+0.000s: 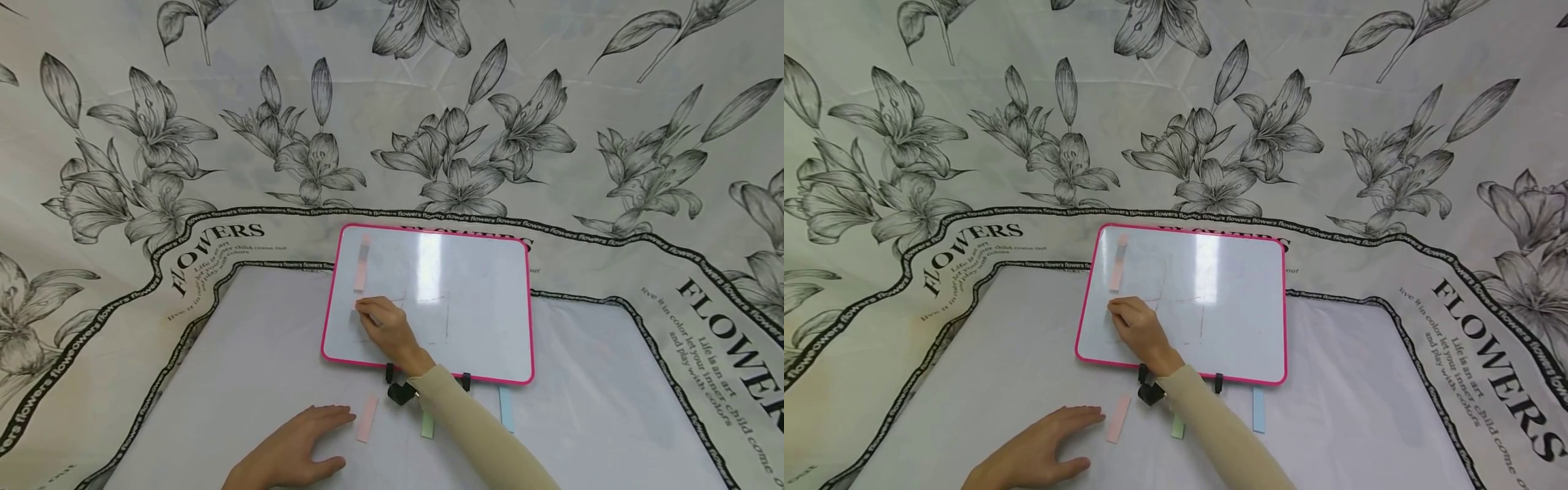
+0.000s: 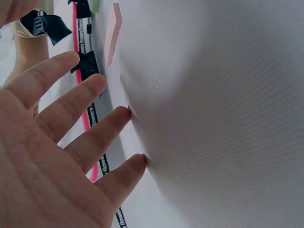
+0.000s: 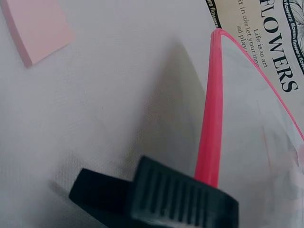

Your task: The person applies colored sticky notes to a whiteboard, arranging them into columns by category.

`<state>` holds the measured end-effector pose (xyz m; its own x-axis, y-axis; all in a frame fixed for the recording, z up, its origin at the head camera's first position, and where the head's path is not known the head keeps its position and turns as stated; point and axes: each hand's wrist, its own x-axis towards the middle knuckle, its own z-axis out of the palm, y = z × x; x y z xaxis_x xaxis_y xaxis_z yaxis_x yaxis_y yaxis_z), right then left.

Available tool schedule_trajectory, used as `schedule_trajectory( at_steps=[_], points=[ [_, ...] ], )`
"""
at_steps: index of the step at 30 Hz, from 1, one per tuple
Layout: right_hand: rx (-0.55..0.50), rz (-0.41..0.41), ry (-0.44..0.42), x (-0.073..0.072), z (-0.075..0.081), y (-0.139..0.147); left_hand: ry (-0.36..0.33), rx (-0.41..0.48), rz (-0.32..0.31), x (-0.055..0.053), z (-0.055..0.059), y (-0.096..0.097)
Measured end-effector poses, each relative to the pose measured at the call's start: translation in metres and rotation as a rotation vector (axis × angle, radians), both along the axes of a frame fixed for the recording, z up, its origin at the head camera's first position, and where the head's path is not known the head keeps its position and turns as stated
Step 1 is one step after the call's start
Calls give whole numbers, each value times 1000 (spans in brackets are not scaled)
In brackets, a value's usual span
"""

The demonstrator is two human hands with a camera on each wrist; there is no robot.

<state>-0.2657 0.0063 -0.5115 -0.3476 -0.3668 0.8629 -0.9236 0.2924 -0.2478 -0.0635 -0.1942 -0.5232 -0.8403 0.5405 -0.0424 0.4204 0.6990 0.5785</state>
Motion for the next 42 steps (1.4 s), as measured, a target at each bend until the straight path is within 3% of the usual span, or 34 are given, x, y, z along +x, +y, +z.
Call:
schedule_trajectory(
  at_steps=[10, 21, 42],
  points=[
    [-6, 0, 24, -4, 1, -4, 22, 11, 2, 0, -5, -2],
    [148, -45, -6, 3, -8, -4, 22, -3, 3, 1, -5, -1],
    [214, -37, -52, 8, -12, -5, 45, -27, 2, -2, 5, -4]
  ],
)
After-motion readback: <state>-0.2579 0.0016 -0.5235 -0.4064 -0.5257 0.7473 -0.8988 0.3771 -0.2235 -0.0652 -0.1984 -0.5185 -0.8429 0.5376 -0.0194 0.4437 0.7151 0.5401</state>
